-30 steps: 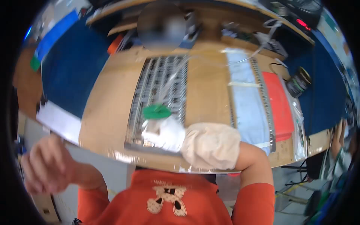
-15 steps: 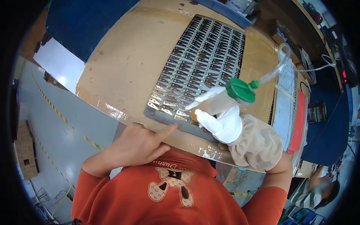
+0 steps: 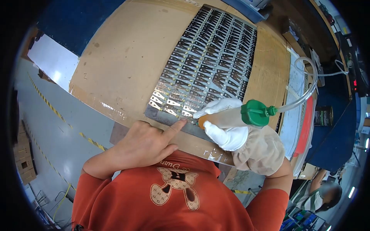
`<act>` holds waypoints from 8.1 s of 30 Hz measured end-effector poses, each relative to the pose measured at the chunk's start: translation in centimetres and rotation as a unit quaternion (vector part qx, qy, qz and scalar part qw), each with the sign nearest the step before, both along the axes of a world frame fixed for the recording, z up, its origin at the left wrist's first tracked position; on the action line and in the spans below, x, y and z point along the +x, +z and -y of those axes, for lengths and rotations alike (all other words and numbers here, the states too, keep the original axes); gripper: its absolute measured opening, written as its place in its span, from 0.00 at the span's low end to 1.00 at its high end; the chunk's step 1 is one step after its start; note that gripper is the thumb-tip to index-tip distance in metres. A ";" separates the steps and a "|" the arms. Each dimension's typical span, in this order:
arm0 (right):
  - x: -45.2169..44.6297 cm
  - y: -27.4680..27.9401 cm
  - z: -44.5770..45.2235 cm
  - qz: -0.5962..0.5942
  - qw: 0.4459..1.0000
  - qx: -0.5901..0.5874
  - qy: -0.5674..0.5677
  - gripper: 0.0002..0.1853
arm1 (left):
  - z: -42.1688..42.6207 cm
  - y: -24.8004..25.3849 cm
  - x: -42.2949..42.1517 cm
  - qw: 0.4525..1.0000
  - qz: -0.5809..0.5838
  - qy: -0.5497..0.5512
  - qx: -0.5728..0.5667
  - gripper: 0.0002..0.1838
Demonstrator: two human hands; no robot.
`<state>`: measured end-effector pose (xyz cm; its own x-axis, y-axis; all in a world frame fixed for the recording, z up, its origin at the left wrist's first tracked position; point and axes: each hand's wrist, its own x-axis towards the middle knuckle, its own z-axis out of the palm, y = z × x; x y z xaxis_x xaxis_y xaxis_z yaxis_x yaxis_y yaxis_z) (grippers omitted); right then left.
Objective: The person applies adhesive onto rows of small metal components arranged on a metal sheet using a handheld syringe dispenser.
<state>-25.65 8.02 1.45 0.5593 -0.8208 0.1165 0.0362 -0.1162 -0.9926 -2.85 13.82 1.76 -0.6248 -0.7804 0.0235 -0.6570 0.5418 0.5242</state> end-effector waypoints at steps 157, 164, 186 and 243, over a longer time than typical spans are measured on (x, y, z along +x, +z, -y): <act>0.1 -0.2 0.1 -0.112 0.992 -0.058 0.005 0.14 | 1.0 0.3 0.0 1.000 0.007 0.014 0.010 0.25; 0.1 0.0 -0.1 -0.059 0.998 -0.020 0.003 0.14 | 1.0 0.4 0.0 0.999 0.020 0.013 0.022 0.24; 0.5 0.4 0.7 -0.057 0.996 0.023 -0.067 0.12 | 2.2 1.0 -0.7 0.999 0.030 0.020 0.022 0.21; 0.3 0.7 1.4 -0.072 0.997 -0.009 -0.040 0.13 | 2.6 0.4 -0.6 1.000 0.000 0.021 0.018 0.19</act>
